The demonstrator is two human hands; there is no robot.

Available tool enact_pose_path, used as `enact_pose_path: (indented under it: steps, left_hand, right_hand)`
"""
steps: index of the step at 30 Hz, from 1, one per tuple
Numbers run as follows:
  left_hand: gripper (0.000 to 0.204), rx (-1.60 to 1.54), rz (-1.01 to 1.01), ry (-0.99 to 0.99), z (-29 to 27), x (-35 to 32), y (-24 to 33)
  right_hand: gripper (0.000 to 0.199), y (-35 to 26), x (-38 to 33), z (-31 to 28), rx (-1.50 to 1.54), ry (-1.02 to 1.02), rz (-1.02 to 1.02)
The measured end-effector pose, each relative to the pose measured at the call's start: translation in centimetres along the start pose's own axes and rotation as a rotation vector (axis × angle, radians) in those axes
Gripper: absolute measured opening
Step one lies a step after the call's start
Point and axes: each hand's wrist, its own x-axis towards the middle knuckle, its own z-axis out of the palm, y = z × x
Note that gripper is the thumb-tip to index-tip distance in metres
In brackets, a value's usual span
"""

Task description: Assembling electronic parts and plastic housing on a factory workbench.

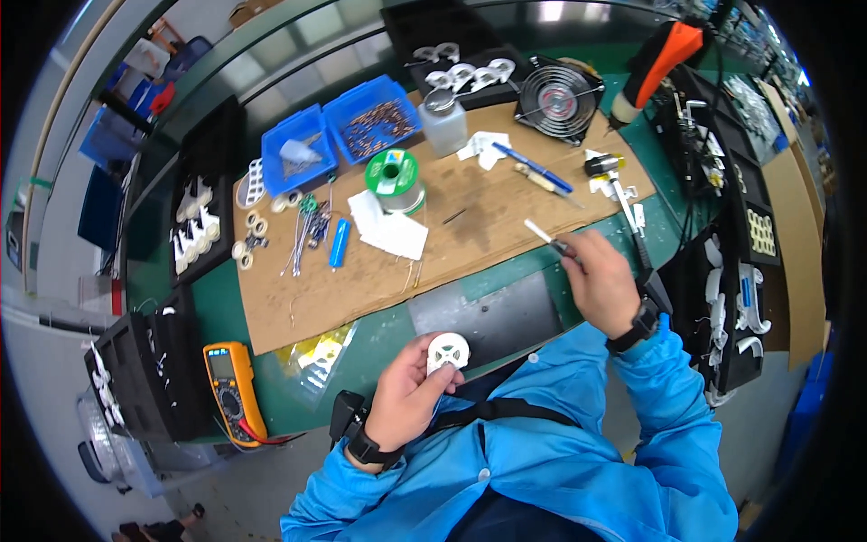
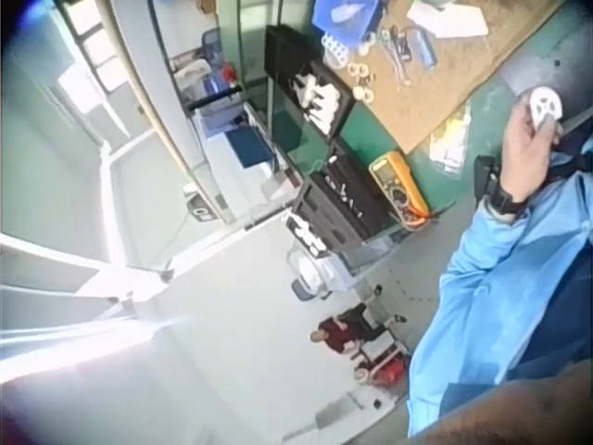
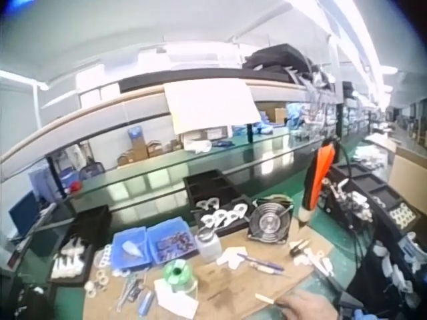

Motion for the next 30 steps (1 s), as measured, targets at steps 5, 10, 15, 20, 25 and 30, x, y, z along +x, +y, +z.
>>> enact_pose_path:
  steps: [5,10,15,20,25,30]
  left_hand:
    - [0.049,-0.063,0.064,0.03,-0.3,0.3,-1.0]
    - [0.056,-0.121,0.062,0.034,-1.0,0.4,-1.8]
    - [0.053,-0.154,0.04,0.072,-0.7,0.7,-1.8]
    - [0.051,-0.123,0.101,0.102,-0.1,0.5,-2.1]
    - [0.05,-0.111,0.127,0.119,0.0,0.4,-2.1]
    - [0.049,-0.1,0.157,0.128,0.1,0.5,-1.9]
  right_hand:
    - [0.021,-1.4,-0.5,0.7,0.335,-0.032,0.092]
    - [0.013,-3.4,-1.3,1.4,0.682,-0.002,0.204]
    - [0.015,-8.7,-2.2,2.5,0.764,-0.193,0.028]
    - [0.018,-10.1,-2.8,5.0,0.752,-0.186,0.009]
    - [0.019,-10.5,-2.5,5.5,0.682,-0.18,-0.011]
    - [0.021,-11.1,-2.5,5.5,0.612,-0.171,-0.016]
